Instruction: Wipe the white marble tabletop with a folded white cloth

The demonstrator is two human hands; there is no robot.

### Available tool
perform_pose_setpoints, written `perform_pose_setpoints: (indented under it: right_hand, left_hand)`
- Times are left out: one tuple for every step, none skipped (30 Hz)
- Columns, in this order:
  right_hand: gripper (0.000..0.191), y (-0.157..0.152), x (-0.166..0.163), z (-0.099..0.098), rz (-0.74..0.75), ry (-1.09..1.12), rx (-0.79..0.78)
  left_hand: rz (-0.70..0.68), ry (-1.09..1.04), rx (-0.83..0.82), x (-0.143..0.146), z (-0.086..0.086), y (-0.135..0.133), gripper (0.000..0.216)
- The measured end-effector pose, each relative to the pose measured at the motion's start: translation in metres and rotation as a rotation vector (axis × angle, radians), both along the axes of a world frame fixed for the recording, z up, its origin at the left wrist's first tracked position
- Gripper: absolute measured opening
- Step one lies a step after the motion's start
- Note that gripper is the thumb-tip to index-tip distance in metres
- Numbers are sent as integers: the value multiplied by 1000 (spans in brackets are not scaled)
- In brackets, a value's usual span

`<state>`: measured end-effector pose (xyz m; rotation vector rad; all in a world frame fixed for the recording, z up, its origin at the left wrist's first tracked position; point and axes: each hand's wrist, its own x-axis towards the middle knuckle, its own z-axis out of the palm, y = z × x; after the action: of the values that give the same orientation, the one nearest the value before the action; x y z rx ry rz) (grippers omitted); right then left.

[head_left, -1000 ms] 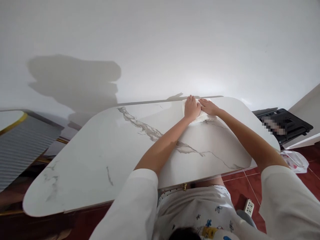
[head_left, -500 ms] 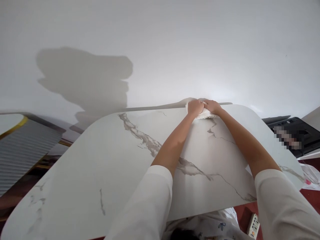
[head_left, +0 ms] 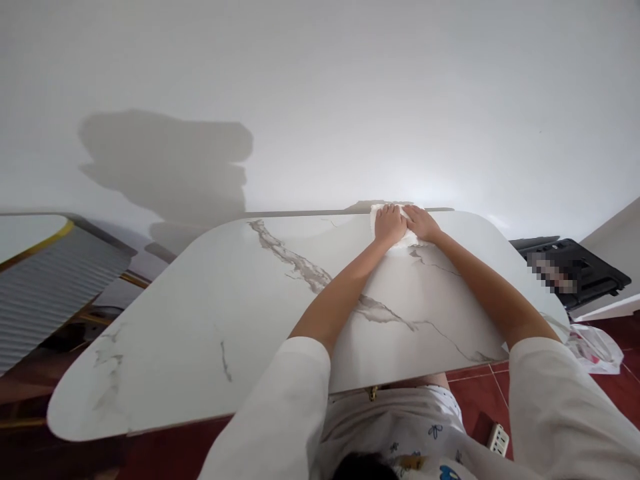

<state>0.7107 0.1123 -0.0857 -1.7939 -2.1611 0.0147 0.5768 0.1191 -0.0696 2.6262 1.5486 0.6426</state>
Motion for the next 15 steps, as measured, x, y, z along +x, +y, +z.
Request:
perform_pose_setpoints:
  right_hand:
    - [53, -9, -2, 0, -7, -14, -9]
    - [53, -19, -5, 0, -11, -25, -18]
    - [53, -30, -8, 1, -9, -32, -24]
    - [54, -42, -11, 2, -3, -35, -29]
    - [54, -56, -14, 3, 4, -37, -34]
    - [54, -71, -18, 3, 11, -36, -36]
    - [55, -87, -22, 4, 16, -34, -35]
    - [55, -105, -27, 5, 20, -30, -31]
    - [54, -123, -32, 5, 27, -26, -20]
    - [53, -143, -37, 6, 38, -21, -3]
    - [53, -163, -41, 7, 56, -17, 7]
    - [54, -182, -46, 8, 78, -16, 8]
    - [54, -201, -49, 9, 89, -11, 1]
    - [55, -217, -51, 10, 90, -4, -6]
    - [55, -232, -52, 11, 92, 2, -12]
  left_hand:
    - [-2, 11, -10, -2, 0, -8, 46]
    - [-3, 25, -26, -4, 0, -17, 47]
    - [-6, 40, -46, -7, 1, -27, 49]
    - [-8, 56, -63, -11, 2, -38, 50]
    - [-12, 75, -71, -15, 4, -50, 50]
    - [-23, 94, -63, -20, 7, -62, 51]
    - [-42, 113, -42, -26, 10, -76, 52]
    - [-77, 135, -7, -31, 13, -91, 53]
    - [-122, 154, 31, -37, 16, -106, 54]
    - [-163, 172, 41, -43, 19, -122, 55]
    - [-191, 186, 24, -48, 20, -138, 55]
    - [-207, 203, -22, -53, 21, -154, 55]
    - [-222, 219, -80, -57, 22, -168, 55]
    - [-235, 226, -130, -59, 21, -182, 55]
    - [-248, 228, -170, -60, 21, -193, 55]
